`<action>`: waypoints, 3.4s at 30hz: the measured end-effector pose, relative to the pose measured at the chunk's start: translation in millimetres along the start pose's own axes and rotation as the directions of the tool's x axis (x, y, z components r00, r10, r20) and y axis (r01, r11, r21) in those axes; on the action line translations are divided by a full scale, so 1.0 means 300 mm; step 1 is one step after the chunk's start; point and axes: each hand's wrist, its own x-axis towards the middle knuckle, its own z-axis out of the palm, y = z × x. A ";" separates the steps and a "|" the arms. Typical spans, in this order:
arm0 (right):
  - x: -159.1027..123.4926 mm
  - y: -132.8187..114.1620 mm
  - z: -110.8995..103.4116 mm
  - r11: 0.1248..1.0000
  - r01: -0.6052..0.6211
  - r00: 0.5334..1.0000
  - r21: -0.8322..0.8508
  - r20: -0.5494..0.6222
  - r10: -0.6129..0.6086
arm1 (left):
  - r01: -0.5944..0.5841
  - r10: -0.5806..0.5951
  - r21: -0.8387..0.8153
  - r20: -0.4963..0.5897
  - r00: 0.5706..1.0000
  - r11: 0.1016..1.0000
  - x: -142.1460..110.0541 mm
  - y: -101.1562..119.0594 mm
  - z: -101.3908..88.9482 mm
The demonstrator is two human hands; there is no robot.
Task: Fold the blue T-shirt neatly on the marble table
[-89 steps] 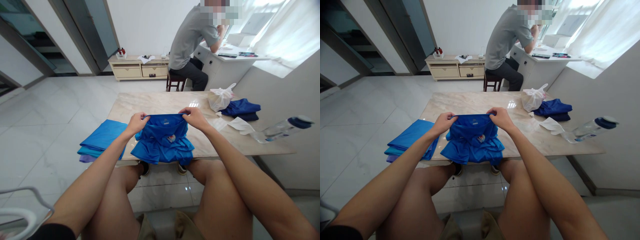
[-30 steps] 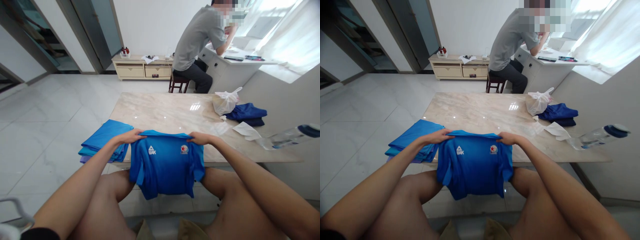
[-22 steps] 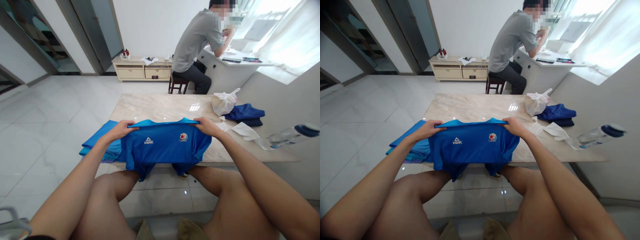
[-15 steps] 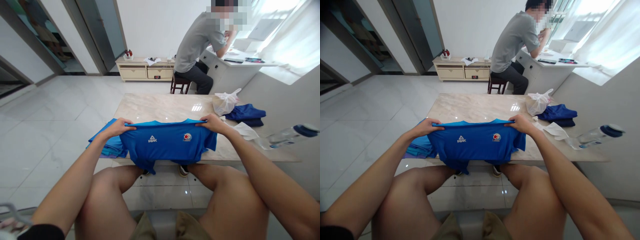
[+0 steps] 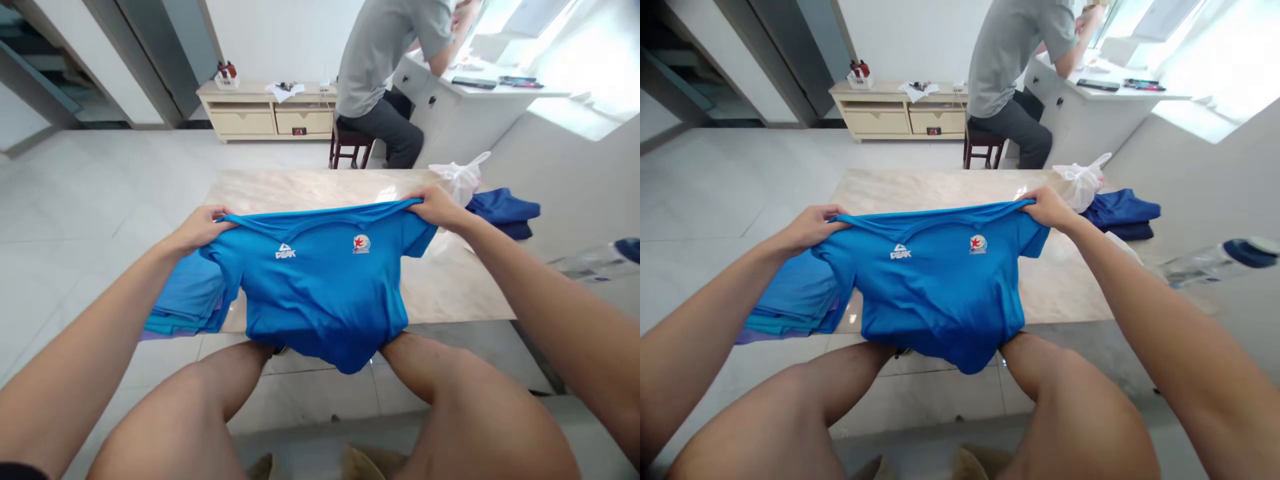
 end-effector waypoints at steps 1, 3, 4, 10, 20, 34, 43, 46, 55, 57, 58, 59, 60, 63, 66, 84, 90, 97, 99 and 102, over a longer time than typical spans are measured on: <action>0.042 0.041 0.034 1.000 -0.011 1.000 -0.029 -0.012 0.011 | -0.020 0.020 0.034 -0.010 1.000 0.999 0.049 -0.022 0.022; 0.145 0.114 0.088 0.992 -0.065 0.998 -0.104 -0.007 0.065 | -0.055 0.062 0.113 -0.056 0.996 0.992 0.164 -0.065 0.052; 0.206 0.144 0.110 0.985 -0.097 0.995 -0.143 -0.001 0.098 | -0.063 0.078 0.162 -0.087 0.993 0.985 0.228 -0.085 0.062; 0.573 0.187 0.235 0.943 -0.198 0.974 -0.269 -0.167 0.157 | -0.020 0.144 0.419 -0.265 0.953 0.908 0.612 -0.125 0.128; 0.312 -0.006 0.468 0.841 0.178 0.971 -0.512 -0.047 -0.235 | -0.269 0.383 0.643 -0.041 0.923 0.718 0.479 -0.138 0.409; -0.272 -0.199 0.399 0.787 0.049 0.816 -0.615 0.479 0.324 | -0.268 -0.121 0.819 0.375 0.919 0.507 -0.163 -0.048 0.445; -0.283 -0.041 0.382 0.796 -0.239 0.703 -0.556 0.467 0.537 | -0.195 -0.106 0.756 0.329 0.938 0.625 -0.083 -0.157 0.390; -0.250 0.003 0.384 0.843 -0.273 0.664 -0.464 0.543 0.513 | -0.181 -0.108 0.704 0.346 0.932 0.687 -0.036 -0.183 0.390; -0.274 0.047 0.378 0.868 -0.210 0.657 -0.449 0.593 0.466 | -0.108 -0.148 0.571 0.384 0.911 0.814 -0.074 -0.163 0.371; -0.304 0.036 0.362 0.862 -0.195 0.579 -0.468 0.655 0.486 | -0.076 -0.217 0.560 0.439 0.872 0.825 -0.114 -0.158 0.366; -0.319 0.029 0.352 0.864 -0.211 0.489 -0.456 0.716 0.498 | -0.039 -0.283 0.550 0.489 0.825 0.835 -0.132 -0.159 0.363; -0.333 0.020 0.341 0.866 -0.241 0.382 -0.437 0.778 0.499 | 0.003 -0.354 0.539 0.550 0.757 0.842 -0.149 -0.160 0.360; -0.344 0.010 0.330 0.865 -0.277 0.290 -0.418 0.822 0.490 | 0.041 -0.412 0.529 0.607 0.680 0.848 -0.161 -0.161 0.358; -0.349 -0.022 0.304 0.885 -0.286 0.350 -0.367 0.819 0.454 | 0.032 -0.413 0.500 0.676 0.610 0.866 -0.167 -0.159 0.353; -0.319 -0.052 0.319 0.926 -0.069 0.719 -0.370 0.625 0.303 | -0.209 -0.139 0.499 0.572 0.808 0.841 -0.131 -0.153 0.362; -0.279 0.128 0.402 0.942 0.140 0.750 -0.305 0.653 0.100 | -0.479 0.049 0.718 0.530 0.847 0.505 -0.085 -0.147 0.495; -0.345 0.133 0.345 0.955 0.141 0.720 -0.260 0.689 0.081 | -0.483 -0.006 0.744 0.547 0.837 0.462 -0.169 -0.022 0.547; -0.347 0.197 0.298 0.971 0.105 0.881 -0.213 0.473 0.009 | -0.482 0.163 0.715 0.470 0.868 0.507 -0.031 0.008 0.632; -0.339 0.232 0.273 0.965 0.017 0.935 -0.262 0.347 0.078 | -0.406 0.143 0.729 0.396 0.907 0.552 0.017 -0.007 0.645; -0.335 0.294 0.240 0.909 -0.220 0.946 -0.353 0.150 0.287 | -0.300 0.133 0.757 0.275 0.952 0.580 0.056 -0.030 0.641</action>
